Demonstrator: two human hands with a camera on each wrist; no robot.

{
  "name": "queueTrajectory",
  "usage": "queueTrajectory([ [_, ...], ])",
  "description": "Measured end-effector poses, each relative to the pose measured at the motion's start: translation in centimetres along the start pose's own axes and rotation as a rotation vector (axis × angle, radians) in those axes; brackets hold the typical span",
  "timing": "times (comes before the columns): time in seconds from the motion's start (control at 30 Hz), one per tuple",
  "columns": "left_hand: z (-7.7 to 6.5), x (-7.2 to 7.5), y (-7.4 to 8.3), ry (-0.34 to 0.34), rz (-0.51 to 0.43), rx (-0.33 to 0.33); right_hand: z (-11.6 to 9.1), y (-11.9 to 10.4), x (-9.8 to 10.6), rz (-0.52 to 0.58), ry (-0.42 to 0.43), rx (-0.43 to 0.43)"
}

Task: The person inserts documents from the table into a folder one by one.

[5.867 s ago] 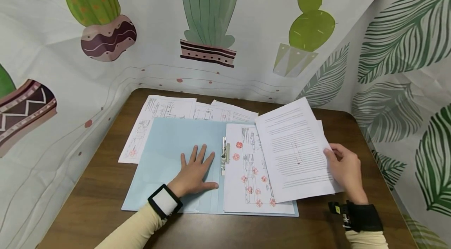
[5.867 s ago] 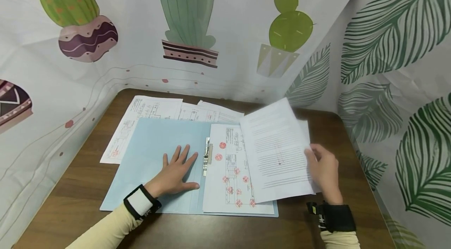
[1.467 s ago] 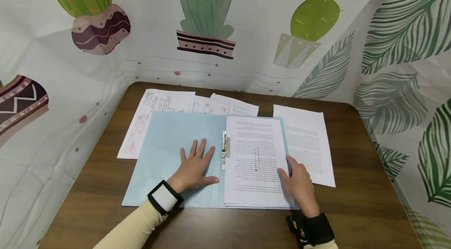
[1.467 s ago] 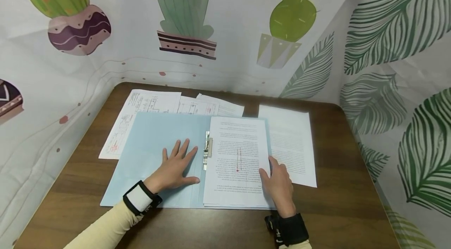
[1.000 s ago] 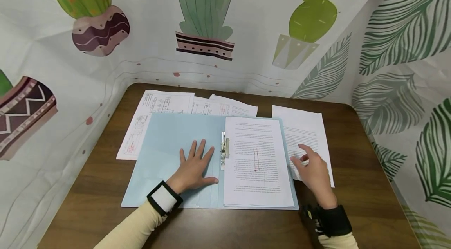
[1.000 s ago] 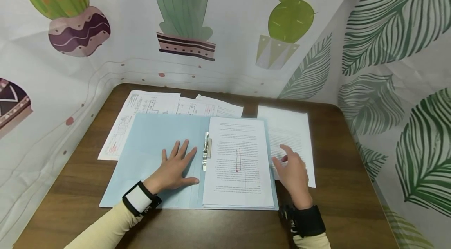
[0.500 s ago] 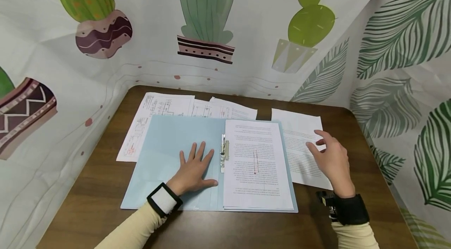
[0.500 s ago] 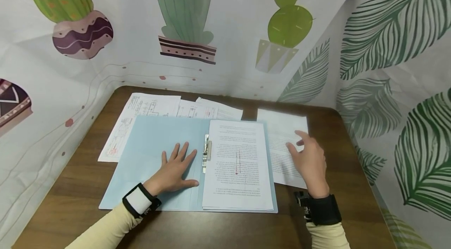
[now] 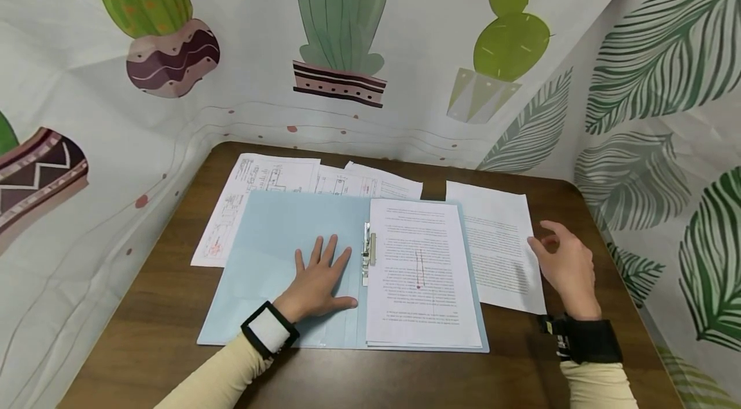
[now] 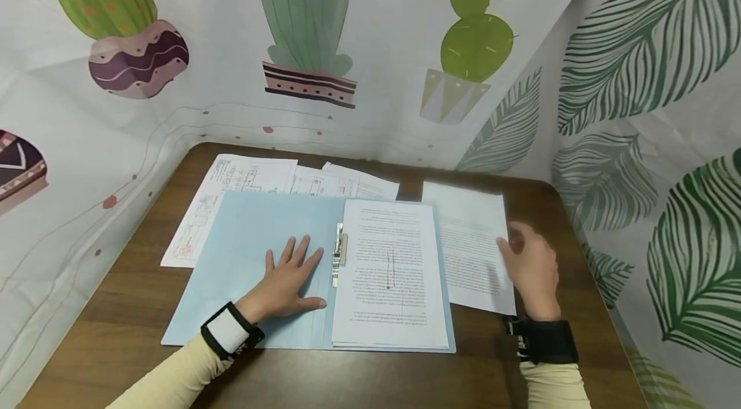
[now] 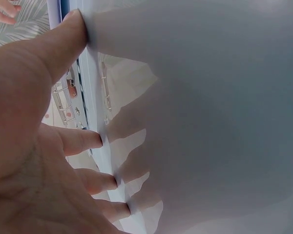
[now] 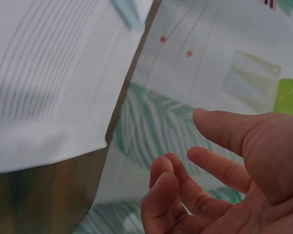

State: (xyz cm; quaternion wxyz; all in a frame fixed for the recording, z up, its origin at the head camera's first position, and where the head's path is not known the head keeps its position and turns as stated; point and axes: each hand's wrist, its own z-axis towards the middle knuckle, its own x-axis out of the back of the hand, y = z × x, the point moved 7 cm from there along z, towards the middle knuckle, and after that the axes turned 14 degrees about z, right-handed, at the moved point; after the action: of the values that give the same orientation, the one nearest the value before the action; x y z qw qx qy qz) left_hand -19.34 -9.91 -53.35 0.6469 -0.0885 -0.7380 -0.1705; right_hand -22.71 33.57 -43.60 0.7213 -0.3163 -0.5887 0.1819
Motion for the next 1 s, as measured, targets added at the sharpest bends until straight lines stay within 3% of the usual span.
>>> queueTrajectory([
  [0.27, 0.0, -0.3, 0.0, 0.003, 0.004, -0.004, 0.6, 3.8, 0.9, -0.017, -0.03, -0.114],
  [0.5, 0.0, -0.1, 0.0, 0.013, -0.005, -0.005, 0.8, 5.6, 1.4, -0.021, -0.031, -0.149],
  [1.0, 0.0, 0.0, 0.1, 0.0, 0.015, -0.007, 1.8, 8.1, -0.9, -0.046, -0.159, -0.265],
])
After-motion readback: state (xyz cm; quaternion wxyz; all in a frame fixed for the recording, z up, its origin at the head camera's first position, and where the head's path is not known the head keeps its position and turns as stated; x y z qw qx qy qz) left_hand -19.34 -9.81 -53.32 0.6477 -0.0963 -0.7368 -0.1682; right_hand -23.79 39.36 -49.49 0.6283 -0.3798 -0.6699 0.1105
